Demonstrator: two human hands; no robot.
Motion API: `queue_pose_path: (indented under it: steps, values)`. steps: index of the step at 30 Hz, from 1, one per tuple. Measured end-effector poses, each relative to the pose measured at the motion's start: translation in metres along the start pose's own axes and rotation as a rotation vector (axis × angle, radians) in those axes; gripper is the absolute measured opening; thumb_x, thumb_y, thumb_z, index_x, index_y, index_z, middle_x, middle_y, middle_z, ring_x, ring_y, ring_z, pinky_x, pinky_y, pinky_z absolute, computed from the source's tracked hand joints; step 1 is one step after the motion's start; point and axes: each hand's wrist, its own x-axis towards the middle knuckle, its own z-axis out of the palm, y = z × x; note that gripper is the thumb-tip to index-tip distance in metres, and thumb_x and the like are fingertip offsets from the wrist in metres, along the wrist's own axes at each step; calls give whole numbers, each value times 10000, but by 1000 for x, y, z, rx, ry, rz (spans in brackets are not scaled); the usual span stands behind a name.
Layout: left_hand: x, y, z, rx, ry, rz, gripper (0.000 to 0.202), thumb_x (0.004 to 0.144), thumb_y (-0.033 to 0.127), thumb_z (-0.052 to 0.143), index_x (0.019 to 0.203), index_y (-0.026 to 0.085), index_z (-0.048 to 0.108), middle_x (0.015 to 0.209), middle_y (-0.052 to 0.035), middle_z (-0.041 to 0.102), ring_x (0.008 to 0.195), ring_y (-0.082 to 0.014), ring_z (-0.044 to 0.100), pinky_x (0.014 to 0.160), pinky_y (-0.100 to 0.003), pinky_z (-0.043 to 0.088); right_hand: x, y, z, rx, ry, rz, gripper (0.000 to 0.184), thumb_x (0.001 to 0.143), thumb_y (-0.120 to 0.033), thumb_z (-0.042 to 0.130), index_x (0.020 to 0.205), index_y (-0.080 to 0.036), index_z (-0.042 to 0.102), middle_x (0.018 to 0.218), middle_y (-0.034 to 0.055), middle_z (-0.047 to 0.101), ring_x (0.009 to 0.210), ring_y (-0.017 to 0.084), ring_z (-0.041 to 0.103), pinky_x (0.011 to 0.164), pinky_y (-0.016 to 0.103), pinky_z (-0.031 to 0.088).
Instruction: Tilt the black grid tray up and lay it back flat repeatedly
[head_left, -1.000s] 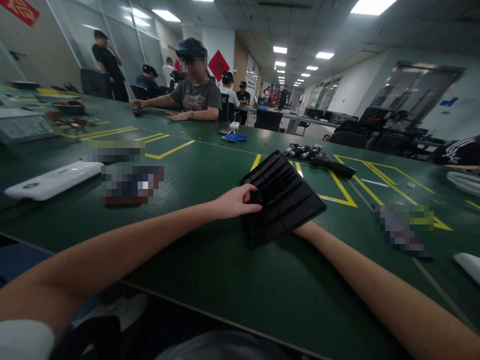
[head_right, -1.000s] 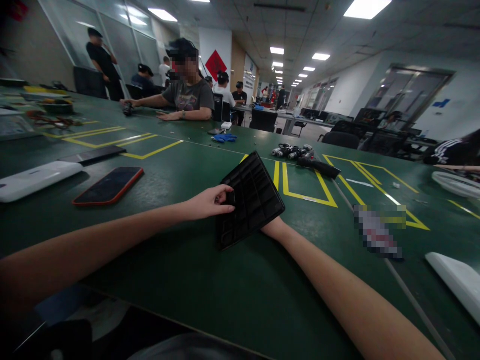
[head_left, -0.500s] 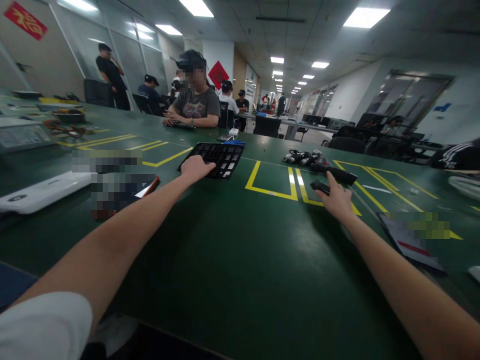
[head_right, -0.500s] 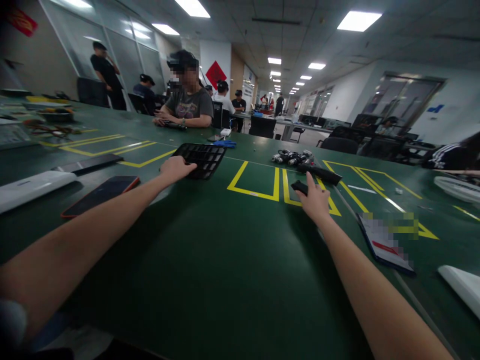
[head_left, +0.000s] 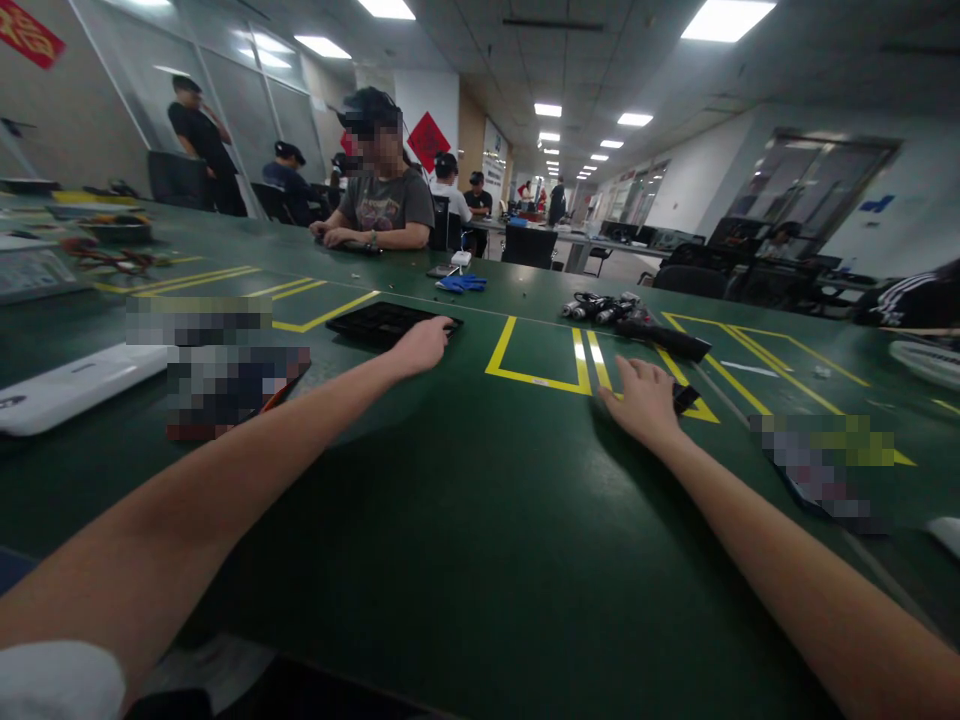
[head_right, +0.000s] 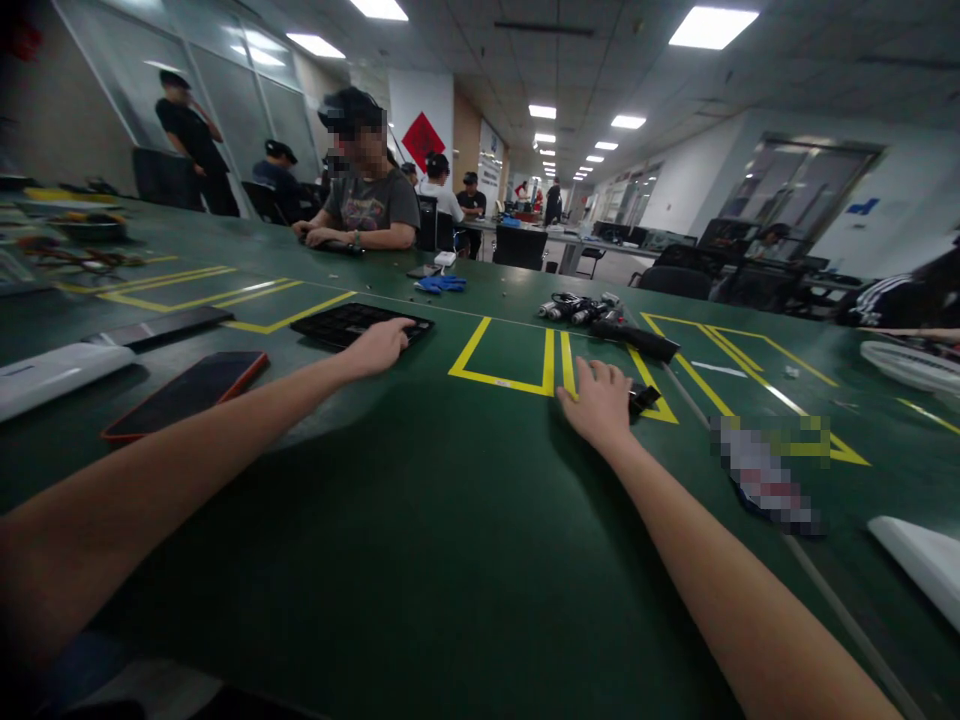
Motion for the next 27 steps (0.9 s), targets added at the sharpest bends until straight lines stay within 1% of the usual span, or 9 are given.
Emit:
queue_pose_path:
  steps: [5,8,11,15,19,21,22,24,27]
  values:
    - [-46,9,37,408,-255,610,551,742,-24,369,1256,116,508,1257,-124,541,1139,-201,520,996,-321,379,-32,-65,-10,189,-184,-350,573,888,-443,348,1362,-122,387,1373,163,437,1265,326,371,1054,513,297]
    - [-47,6,39,484,-292,633,479,782,-11,340,1195,109,550,1271,-118,543,1180,-191,499,1020,-309,363,-46,-84,-14,228,-270,-485,519,916,-435,284,1321,-158,454,1355,146,469,1244,306,416,1046,509,326]
    - [-45,6,35,506,-285,620,403,844,44,333,1162,112,571,1279,-117,547,1184,-186,503,1015,-307,372,-43,-84,-14,273,-265,-534,512,923,-435,269,1289,-157,495,1324,141,501,1220,273,449,1043,457,358]
    - [-76,22,34,496,-163,687,382,904,228,413,1245,87,512,1405,-165,420,1330,-248,336,1087,-411,269,-19,-53,-12,218,-102,-414,509,922,-402,273,1274,-112,498,1303,147,518,1238,285,417,1062,469,326]
    - [-129,46,38,401,-496,843,489,914,406,422,1338,163,440,1445,-117,387,1352,-234,303,1098,-413,243,1,11,-4,-62,85,-73,492,898,-352,318,1301,-105,457,1393,168,427,1335,372,247,1054,610,213]
    - [-145,55,39,385,-607,860,482,925,408,394,1340,167,444,1441,-116,393,1345,-235,318,1099,-417,234,4,43,3,-144,26,62,508,884,-386,347,1314,-135,444,1421,162,392,1336,414,216,1006,636,242]
    - [-150,58,39,385,-620,857,480,927,403,391,1332,155,453,1436,-125,399,1339,-242,327,1096,-424,234,5,56,6,-134,-56,113,504,886,-388,332,1301,-131,456,1375,181,441,1294,398,304,987,594,294]
    - [-151,60,39,375,-613,863,474,924,405,400,1311,141,474,1416,-132,424,1315,-247,361,1076,-423,266,6,72,11,-107,-164,151,499,887,-384,311,1271,-110,475,1281,205,513,1195,362,432,954,499,360]
    - [-139,58,38,375,-507,879,405,933,366,390,1244,144,526,1359,-125,483,1254,-241,425,1029,-402,326,6,77,15,-115,-182,128,492,883,-368,298,1242,-87,484,1237,213,533,1137,349,472,948,439,367]
